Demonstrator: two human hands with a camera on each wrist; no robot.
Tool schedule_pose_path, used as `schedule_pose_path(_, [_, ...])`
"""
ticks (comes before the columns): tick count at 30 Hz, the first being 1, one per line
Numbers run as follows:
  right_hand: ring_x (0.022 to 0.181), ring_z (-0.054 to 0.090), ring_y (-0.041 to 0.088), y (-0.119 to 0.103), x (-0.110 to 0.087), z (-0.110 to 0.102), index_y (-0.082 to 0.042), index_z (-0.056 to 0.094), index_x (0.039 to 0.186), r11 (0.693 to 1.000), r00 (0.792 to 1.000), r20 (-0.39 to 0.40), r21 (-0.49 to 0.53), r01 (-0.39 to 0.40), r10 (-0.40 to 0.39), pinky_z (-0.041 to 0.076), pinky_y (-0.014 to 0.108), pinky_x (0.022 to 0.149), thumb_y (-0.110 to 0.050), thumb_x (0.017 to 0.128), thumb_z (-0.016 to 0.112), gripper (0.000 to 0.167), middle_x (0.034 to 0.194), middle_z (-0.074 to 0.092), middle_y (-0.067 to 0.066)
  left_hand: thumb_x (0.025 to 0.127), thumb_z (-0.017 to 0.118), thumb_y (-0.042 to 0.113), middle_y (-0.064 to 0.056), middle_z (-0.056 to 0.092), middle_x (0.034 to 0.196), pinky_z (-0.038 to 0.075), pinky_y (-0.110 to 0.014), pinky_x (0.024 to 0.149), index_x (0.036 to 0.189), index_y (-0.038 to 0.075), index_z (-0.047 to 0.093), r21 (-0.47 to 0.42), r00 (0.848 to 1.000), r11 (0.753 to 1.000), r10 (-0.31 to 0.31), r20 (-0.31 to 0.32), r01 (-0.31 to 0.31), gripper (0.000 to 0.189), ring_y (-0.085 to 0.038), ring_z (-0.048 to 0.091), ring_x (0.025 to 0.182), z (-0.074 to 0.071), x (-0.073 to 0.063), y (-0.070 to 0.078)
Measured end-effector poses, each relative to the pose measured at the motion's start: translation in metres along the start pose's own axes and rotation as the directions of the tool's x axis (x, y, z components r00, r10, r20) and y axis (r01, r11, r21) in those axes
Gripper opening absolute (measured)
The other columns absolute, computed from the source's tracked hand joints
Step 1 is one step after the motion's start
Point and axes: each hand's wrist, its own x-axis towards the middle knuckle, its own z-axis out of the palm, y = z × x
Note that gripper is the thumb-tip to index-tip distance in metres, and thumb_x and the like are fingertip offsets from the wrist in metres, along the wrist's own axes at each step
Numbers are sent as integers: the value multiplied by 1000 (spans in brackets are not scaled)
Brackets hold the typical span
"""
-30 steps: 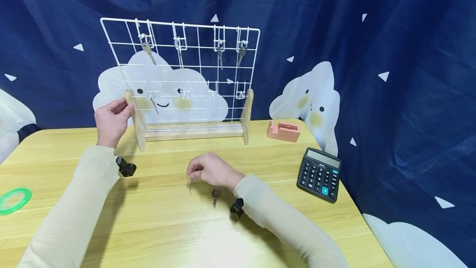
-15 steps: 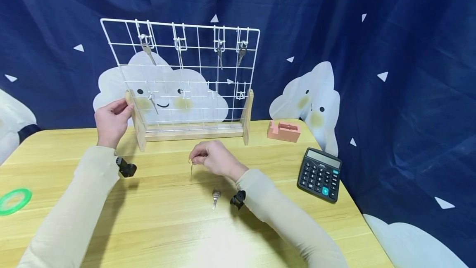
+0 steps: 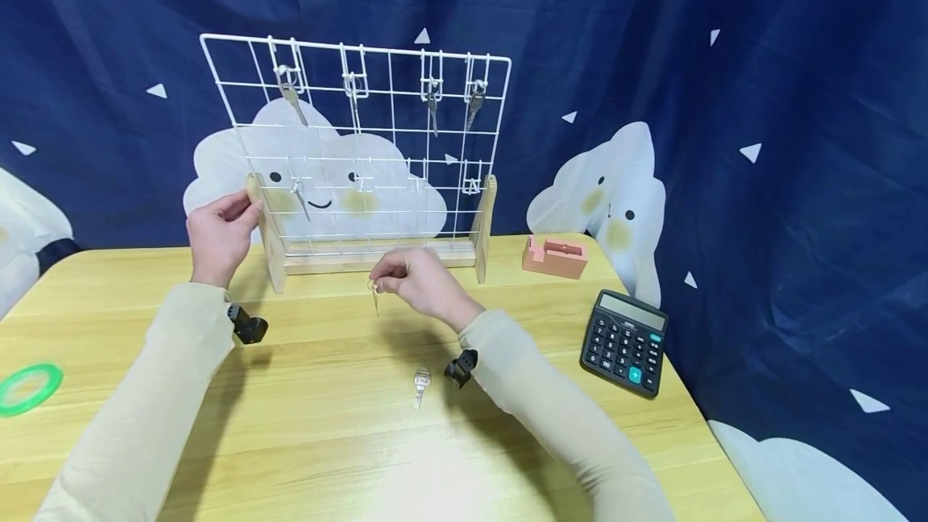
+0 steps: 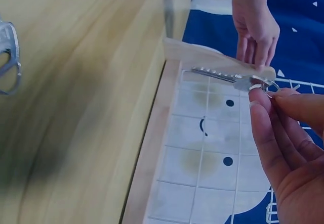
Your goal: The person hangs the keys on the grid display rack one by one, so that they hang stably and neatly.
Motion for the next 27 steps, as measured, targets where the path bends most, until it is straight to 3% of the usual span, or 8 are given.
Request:
schedule_pose_path(10, [75, 65, 11, -5, 13, -9, -4, 76, 93, 1000, 999, -40, 7, 9, -9, 57, 25, 68, -2, 89, 72, 7, 88, 71, 2, 95, 67, 13, -18, 65, 122, 53, -23, 90, 125, 0, 66, 4, 1000, 1000, -4, -1, 4, 33, -21, 63, 111, 1, -1, 0])
schedule_pose_path(18, [75, 65, 10, -12, 25, -14, -6, 76, 94, 1000, 997, -80, 5, -12, 12, 57, 24, 68, -3, 90, 71, 7, 89, 71, 1, 94, 67, 9, -19, 66, 118, 53, -22, 89, 122, -3, 67, 18, 998, 999, 52, -29, -51, 31, -21, 65, 108, 1, 1, -4])
schedule_pose_path(27, [77, 67, 10, -23, 42, -21, -2, 75, 96, 999, 990, -138, 31, -17, 21, 56, 24, 71, -3, 91, 69, 7, 86, 71, -1, 94, 67, 11, -18, 65, 120, 53, -23, 90, 124, -1, 67, 17, 999, 999, 36, -22, -35, 32, -21, 64, 109, 1, -1, -2])
